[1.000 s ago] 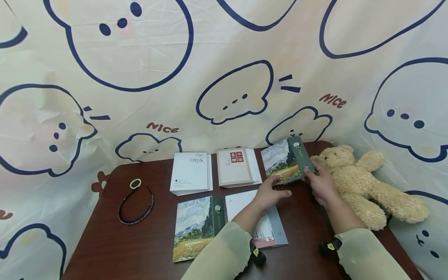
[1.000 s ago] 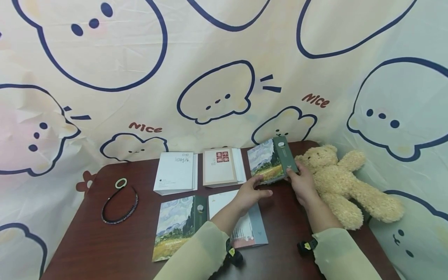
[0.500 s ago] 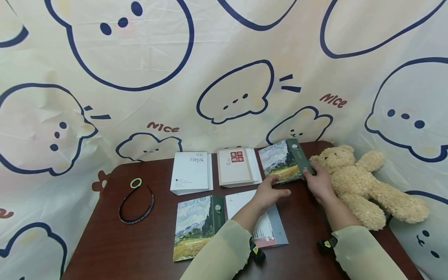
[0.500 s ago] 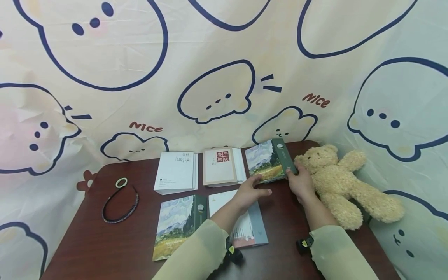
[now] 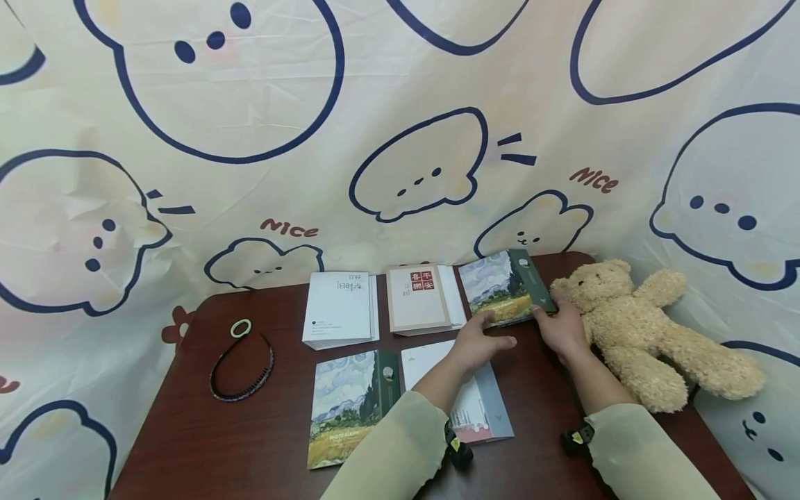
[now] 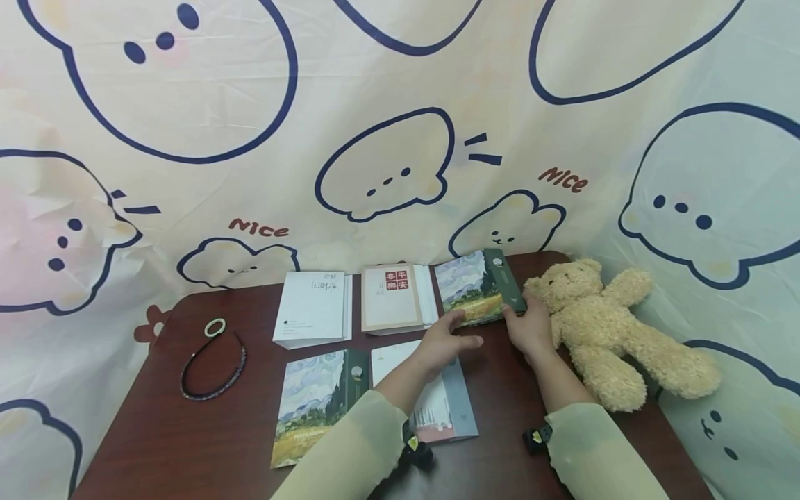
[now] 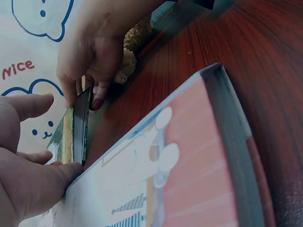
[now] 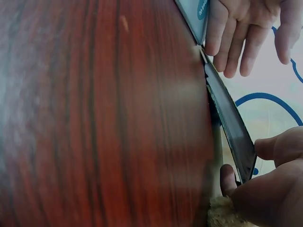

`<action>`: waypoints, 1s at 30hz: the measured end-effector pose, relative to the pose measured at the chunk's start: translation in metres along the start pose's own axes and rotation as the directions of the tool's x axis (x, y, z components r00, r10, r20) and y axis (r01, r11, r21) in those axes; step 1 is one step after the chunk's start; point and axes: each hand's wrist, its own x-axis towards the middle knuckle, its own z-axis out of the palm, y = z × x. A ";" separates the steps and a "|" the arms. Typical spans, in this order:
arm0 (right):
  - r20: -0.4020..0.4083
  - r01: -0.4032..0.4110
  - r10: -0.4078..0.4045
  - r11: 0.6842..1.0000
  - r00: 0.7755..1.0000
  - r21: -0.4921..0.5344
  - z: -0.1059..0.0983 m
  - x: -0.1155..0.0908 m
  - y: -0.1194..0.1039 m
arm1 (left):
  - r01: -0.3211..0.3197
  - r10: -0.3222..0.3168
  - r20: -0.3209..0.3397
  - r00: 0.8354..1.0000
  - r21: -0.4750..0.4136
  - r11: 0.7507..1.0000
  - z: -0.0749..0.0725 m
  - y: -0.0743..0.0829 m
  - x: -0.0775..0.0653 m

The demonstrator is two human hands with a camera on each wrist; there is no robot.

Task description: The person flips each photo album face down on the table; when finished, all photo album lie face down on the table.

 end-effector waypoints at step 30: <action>0.020 -0.044 0.047 0.992 0.999 -0.118 0.007 0.002 0.004 | -0.019 0.019 -0.003 1.000 0.010 1.000 -0.002 0.002 0.002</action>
